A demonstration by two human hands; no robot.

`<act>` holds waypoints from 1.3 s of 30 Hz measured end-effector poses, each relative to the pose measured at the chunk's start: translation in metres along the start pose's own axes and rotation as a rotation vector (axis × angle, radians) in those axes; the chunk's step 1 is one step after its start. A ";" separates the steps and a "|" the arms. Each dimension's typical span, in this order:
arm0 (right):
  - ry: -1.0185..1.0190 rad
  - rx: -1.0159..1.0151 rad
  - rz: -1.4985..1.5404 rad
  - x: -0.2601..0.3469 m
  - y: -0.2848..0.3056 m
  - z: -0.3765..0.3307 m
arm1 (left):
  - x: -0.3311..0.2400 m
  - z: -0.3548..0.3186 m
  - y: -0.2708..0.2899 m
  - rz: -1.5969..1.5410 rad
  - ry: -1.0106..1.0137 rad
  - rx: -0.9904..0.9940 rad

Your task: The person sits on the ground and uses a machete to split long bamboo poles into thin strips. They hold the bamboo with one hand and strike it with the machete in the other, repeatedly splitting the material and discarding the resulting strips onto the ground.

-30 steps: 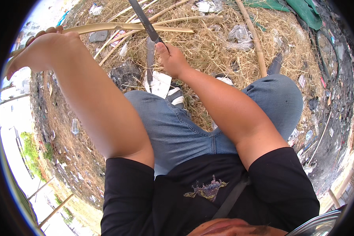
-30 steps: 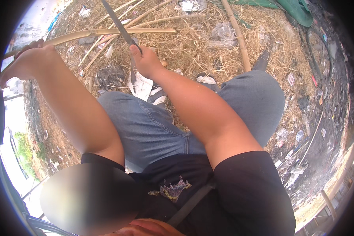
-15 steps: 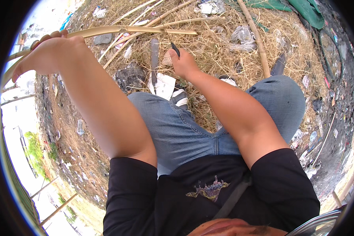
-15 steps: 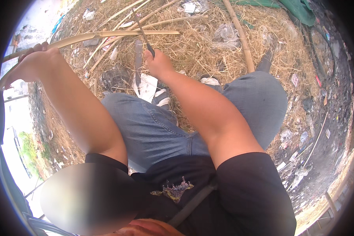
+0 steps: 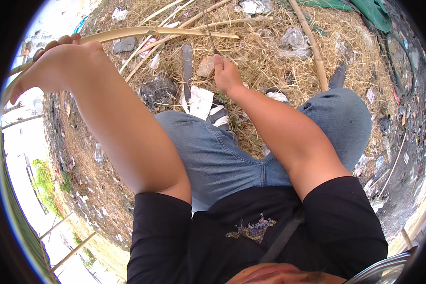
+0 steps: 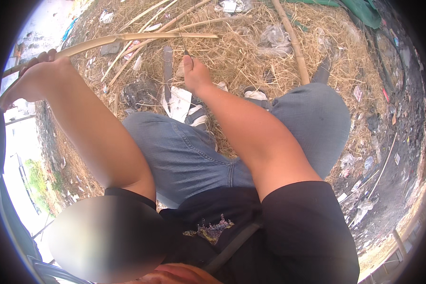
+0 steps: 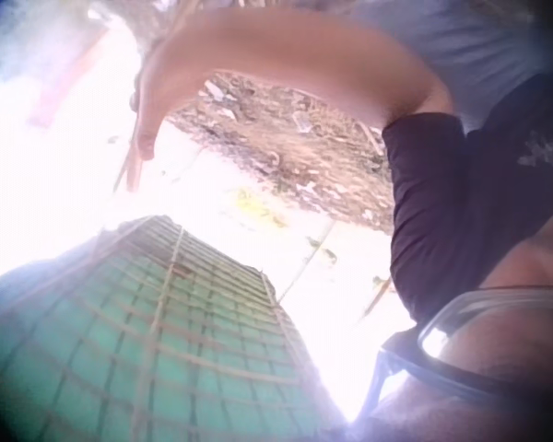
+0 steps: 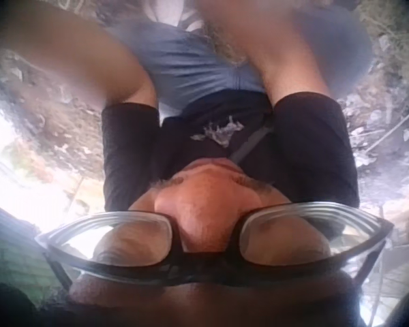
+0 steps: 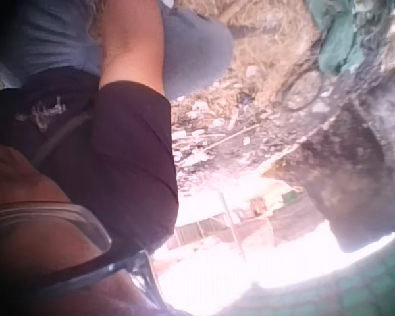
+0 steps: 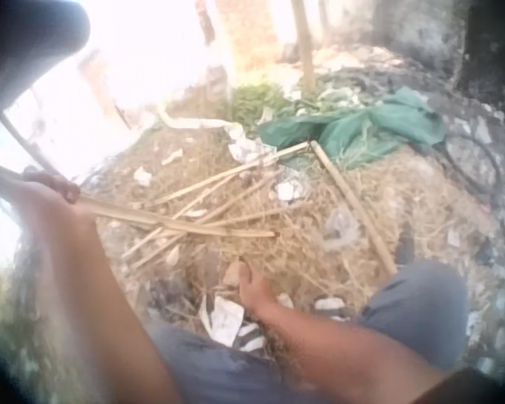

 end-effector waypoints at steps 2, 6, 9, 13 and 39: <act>0.025 0.042 0.052 0.006 -0.004 -0.015 | 0.008 -0.005 0.004 -0.010 0.020 0.000; 0.270 0.238 0.173 0.100 -0.029 -0.060 | 0.024 0.015 0.006 -0.044 0.100 -0.079; 0.263 0.246 0.109 0.067 -0.025 -0.045 | 0.018 0.013 0.008 -0.004 0.104 -0.069; 0.160 0.329 0.013 0.061 -0.037 -0.047 | 0.030 0.022 0.039 0.097 0.179 -0.157; -0.041 0.084 -0.064 0.007 -0.004 -0.009 | 0.013 0.015 0.010 0.050 0.036 -0.042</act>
Point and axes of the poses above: each hand's wrist, its own z-axis towards the middle knuckle, its own y-axis out of the back of the hand, x = y × z, the point moved 9 cm from there along z, towards the middle knuckle, and after that the axes turned 5 degrees about z, right-handed, at the moved point
